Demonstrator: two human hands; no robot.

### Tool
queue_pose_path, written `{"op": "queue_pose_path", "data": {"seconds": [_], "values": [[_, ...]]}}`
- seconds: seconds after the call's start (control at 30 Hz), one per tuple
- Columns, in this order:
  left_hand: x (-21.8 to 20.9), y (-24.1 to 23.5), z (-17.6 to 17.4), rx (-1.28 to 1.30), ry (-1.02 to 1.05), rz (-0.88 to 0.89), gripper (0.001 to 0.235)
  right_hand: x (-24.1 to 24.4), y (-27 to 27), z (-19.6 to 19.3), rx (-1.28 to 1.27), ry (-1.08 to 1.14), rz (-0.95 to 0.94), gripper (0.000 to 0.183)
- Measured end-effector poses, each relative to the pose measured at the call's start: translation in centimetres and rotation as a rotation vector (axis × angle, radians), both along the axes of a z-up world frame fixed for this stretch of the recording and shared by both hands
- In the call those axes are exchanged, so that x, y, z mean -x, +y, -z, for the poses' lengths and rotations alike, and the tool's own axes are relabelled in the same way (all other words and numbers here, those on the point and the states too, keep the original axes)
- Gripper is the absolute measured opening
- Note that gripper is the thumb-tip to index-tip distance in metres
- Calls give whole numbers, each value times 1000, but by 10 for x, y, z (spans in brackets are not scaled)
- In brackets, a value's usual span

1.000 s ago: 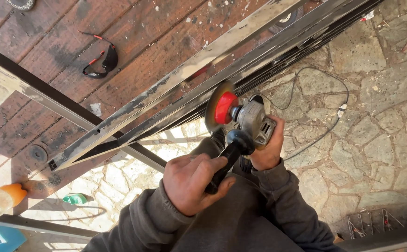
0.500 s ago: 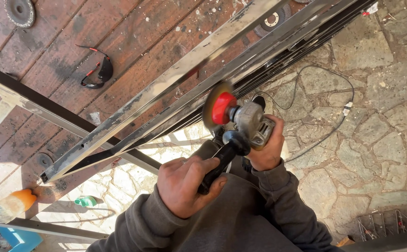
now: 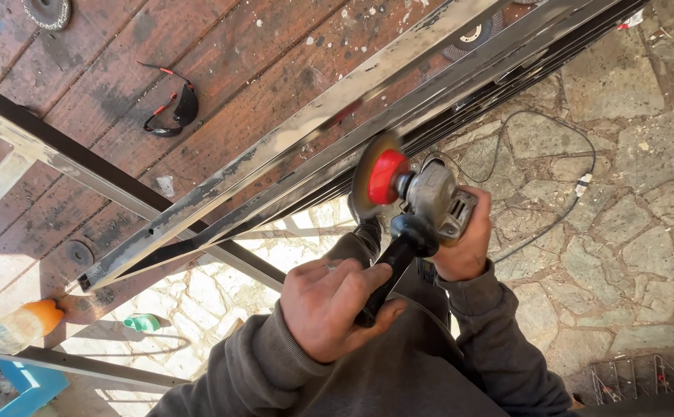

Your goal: Using an angle grinder to clean and smooth the surface of a metal frame and railing.

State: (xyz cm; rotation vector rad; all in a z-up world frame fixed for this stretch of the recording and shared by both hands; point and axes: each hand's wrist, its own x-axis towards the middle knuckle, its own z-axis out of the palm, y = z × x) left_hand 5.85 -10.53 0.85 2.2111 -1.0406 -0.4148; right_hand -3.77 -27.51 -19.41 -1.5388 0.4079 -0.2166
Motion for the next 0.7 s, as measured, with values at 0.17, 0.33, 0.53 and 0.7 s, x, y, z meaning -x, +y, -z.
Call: {"op": "queue_pose_path", "data": {"seconds": [0.17,0.33,0.53,0.7], "values": [[4,11,-6,-16,-44,26,42,7,14,3,44,74,-47,75],[-4,3,-3,34,-14,-1,43,-1,-4,-14,-20,43,77,81],[1,6,-1,4,-58,37,40,5,-5,-4,45,87,-64,80],[-1,-7,5,34,-34,-15,44,-7,-25,-5,4,-52,41,71]]}}
